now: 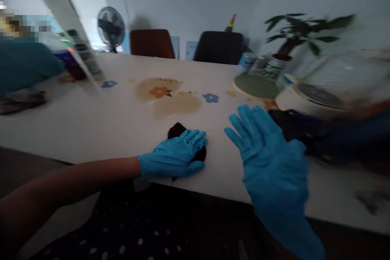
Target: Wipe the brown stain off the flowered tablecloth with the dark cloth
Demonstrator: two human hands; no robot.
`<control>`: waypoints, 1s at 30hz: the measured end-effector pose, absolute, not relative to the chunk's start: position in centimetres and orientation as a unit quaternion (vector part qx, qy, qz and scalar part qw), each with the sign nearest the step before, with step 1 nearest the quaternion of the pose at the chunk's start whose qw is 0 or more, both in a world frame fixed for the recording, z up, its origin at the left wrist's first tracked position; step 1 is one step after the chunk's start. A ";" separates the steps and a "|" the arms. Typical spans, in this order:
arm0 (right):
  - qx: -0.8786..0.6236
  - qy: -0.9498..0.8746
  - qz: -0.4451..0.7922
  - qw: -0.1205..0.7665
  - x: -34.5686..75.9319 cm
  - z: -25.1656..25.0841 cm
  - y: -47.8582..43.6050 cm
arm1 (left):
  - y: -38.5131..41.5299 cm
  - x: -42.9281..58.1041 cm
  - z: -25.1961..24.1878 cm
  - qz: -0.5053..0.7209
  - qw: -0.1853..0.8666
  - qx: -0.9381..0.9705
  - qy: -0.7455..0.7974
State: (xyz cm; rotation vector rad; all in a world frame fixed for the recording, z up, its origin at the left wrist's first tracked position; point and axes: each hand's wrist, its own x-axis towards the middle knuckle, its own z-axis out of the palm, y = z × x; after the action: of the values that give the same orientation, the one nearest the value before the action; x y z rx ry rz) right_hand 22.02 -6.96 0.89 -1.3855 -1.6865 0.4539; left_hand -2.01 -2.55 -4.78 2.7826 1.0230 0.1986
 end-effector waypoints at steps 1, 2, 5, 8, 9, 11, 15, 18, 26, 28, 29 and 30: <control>-0.554 -0.646 0.209 0.482 22.3 1.6 -7.4 | -2.2 -0.5 -4.9 0.066 0.091 0.940 0.322; -0.545 -0.605 0.240 0.528 22.6 2.3 -7.8 | -1.9 1.1 -4.9 0.067 0.097 0.948 0.297; -0.504 -0.532 0.284 0.618 23.3 4.1 -8.6 | -2.2 6.1 -4.9 0.078 0.117 0.968 0.208; -0.445 -0.510 0.285 0.679 23.3 5.4 -8.4 | -3.4 10.7 -4.7 0.093 0.162 0.972 0.141; -0.416 -0.490 0.292 0.708 23.2 5.7 -8.0 | -3.8 11.8 -4.6 0.098 0.177 0.971 0.125; -0.353 -0.445 0.314 0.761 22.8 6.1 -6.5 | -4.4 13.5 -4.8 0.107 0.194 0.970 0.096; -0.275 -0.348 0.354 0.823 22.7 6.1 -1.1 | -5.0 14.0 -5.8 0.132 0.162 0.976 0.062; -0.276 -0.259 0.385 0.842 23.2 5.6 3.9 | -5.3 12.9 -6.5 0.114 0.104 0.986 0.061; -0.271 -0.351 0.327 0.835 24.7 2.4 6.6 | -5.8 9.5 -5.1 0.098 0.212 0.947 0.219; -0.286 -0.389 0.296 0.824 25.2 0.6 6.6 | -6.0 9.3 -5.2 0.090 0.225 0.943 0.228; -0.300 -0.408 0.274 0.817 25.4 -0.6 6.9 | -6.1 9.3 -5.4 0.091 0.228 0.940 0.238; -0.317 -0.432 0.250 0.806 25.7 -1.8 7.4 | -6.3 9.3 -5.7 0.094 0.228 0.936 0.251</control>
State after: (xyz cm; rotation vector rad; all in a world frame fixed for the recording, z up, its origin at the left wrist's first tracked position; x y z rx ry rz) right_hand 25.67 7.35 -1.79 -0.6793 -0.9250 0.5353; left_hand 9.34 -6.32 -5.67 2.5787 0.6914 0.2594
